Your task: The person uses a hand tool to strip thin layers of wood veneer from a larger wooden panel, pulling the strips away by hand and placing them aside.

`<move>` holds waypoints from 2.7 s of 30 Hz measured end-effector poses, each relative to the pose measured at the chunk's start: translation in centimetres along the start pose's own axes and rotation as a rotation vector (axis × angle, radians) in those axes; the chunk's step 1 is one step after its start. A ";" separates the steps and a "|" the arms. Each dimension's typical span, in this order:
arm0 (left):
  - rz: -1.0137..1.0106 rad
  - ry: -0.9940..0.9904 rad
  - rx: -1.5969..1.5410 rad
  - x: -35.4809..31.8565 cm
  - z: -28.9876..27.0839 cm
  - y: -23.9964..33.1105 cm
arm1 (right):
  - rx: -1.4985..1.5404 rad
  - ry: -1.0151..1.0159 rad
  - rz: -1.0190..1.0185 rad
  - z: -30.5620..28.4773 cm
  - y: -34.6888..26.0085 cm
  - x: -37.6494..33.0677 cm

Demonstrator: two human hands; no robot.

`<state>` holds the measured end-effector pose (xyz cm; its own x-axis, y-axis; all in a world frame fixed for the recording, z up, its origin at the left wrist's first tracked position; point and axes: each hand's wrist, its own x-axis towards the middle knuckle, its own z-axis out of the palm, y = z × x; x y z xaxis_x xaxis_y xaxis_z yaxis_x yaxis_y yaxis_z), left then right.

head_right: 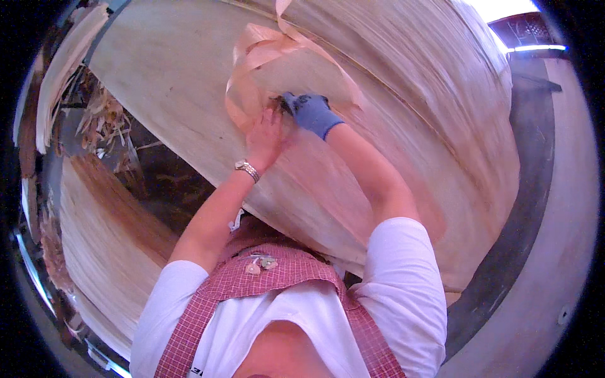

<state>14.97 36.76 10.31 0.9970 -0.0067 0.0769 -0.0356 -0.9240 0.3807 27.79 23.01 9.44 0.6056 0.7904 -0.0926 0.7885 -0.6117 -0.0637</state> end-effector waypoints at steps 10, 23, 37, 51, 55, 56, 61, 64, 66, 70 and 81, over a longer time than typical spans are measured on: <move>0.042 -0.284 0.204 1.8 -0.8 1.5 | 0.135 -0.065 0.539 -2.4 0.3 -28.4; 0.104 -0.362 0.297 3.3 -0.6 0.3 | 0.361 0.070 1.186 0.2 -9.6 -48.6; 0.173 -0.368 0.373 1.9 -2.9 2.7 | -0.213 0.480 1.085 -8.2 -21.5 -51.8; 0.268 -0.390 0.175 1.7 -3.3 1.7 | 0.303 0.280 1.120 -6.9 -27.3 -40.0; 0.269 -0.315 0.058 2.4 -3.4 1.8 | 0.357 0.359 1.065 -2.5 -12.4 -28.4; 0.264 -0.288 0.036 2.3 -4.4 1.8 | 0.497 0.286 1.074 -1.2 -9.8 -26.6; -0.109 -0.286 0.270 -1.7 -14.3 -9.9 | 0.428 0.138 1.247 1.8 -9.0 -23.5; -0.041 -0.204 0.347 -7.7 -16.8 -20.1 | 0.463 0.184 1.195 1.3 -8.6 -22.6; 0.121 -0.450 0.208 -8.9 -18.0 -18.9 | 0.486 0.128 1.216 1.0 -8.4 -23.0; 0.408 -0.433 -0.133 -7.6 -15.3 -4.0 | 0.468 0.159 1.239 0.9 -8.4 -23.4; 0.694 -0.500 0.088 3.1 0.3 8.6 | 0.887 0.454 1.182 -1.0 -8.8 -23.5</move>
<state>17.75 28.69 13.57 0.6650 -0.7301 -0.1569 -0.6639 -0.6742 0.3235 6.73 9.85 13.20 0.9274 -0.2993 -0.2245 -0.3623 -0.5683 -0.7388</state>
